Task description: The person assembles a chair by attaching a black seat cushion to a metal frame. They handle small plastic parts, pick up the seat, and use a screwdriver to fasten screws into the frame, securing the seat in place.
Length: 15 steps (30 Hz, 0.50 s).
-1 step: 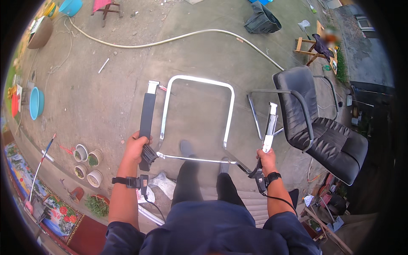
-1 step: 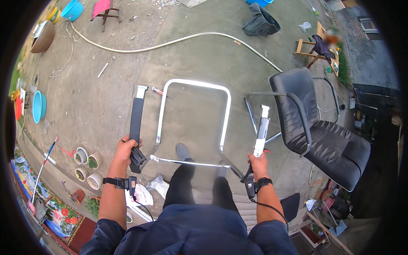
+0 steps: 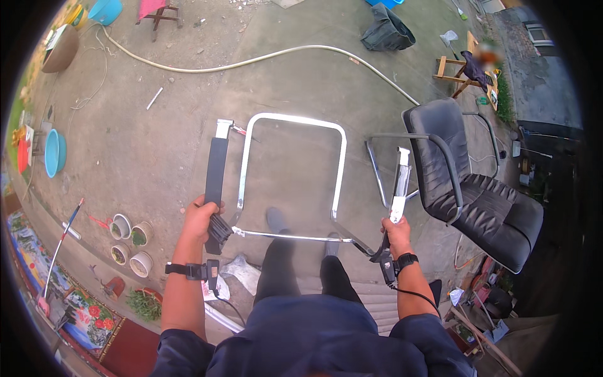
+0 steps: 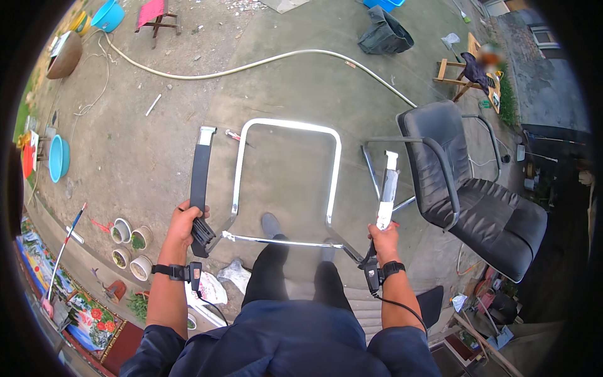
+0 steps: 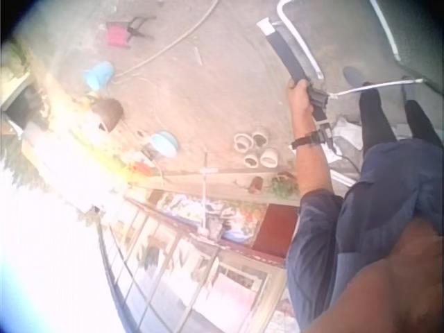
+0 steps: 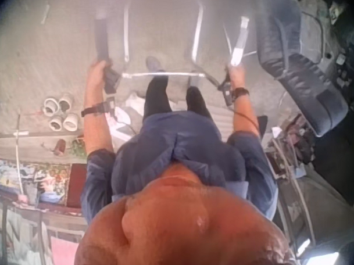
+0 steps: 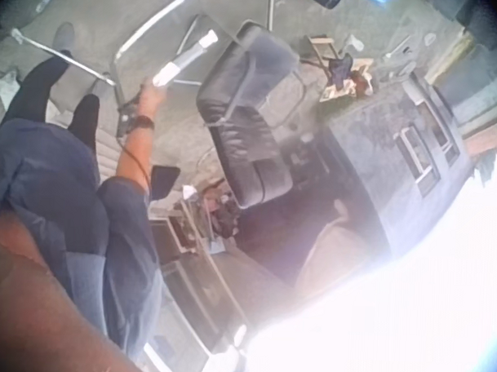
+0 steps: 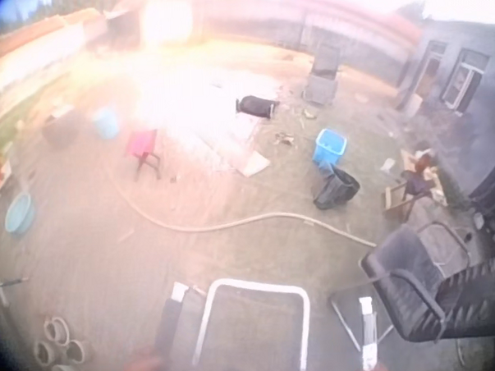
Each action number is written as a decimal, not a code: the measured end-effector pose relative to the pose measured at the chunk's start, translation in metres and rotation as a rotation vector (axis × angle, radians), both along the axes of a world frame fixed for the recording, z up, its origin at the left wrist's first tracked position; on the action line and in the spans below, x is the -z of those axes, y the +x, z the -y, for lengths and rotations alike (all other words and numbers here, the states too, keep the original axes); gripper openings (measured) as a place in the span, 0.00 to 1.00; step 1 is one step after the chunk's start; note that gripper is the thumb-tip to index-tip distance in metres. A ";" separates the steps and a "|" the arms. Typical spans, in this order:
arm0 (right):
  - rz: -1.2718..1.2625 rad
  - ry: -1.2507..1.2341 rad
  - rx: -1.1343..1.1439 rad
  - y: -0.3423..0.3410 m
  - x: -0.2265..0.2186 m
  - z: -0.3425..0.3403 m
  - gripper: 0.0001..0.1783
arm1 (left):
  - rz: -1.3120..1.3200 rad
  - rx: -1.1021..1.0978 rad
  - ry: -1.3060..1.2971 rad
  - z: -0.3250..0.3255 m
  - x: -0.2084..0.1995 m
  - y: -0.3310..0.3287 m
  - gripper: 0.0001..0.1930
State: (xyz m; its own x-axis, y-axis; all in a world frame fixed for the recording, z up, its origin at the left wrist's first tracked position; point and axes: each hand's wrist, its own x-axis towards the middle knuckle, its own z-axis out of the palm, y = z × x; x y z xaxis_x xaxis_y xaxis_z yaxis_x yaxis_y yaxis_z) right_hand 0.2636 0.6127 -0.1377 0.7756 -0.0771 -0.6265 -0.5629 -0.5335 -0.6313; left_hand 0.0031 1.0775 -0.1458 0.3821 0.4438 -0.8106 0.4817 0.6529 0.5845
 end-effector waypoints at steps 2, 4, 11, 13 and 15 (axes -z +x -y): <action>0.075 -0.007 -0.055 0.018 -0.022 -0.018 0.15 | 0.003 -0.026 0.040 -0.007 -0.020 -0.005 0.16; 0.088 -0.010 -0.155 0.038 -0.060 -0.050 0.16 | 0.000 -0.083 0.043 -0.013 -0.045 -0.017 0.15; 0.160 0.078 -0.320 0.093 -0.129 -0.115 0.18 | 0.019 -0.295 0.131 -0.009 -0.125 -0.033 0.15; 0.173 0.085 -0.357 0.112 -0.140 -0.129 0.19 | 0.043 -0.305 0.170 -0.015 -0.138 -0.027 0.15; 0.196 0.106 -0.376 0.136 -0.138 -0.140 0.19 | 0.068 -0.315 0.211 -0.023 -0.155 -0.009 0.15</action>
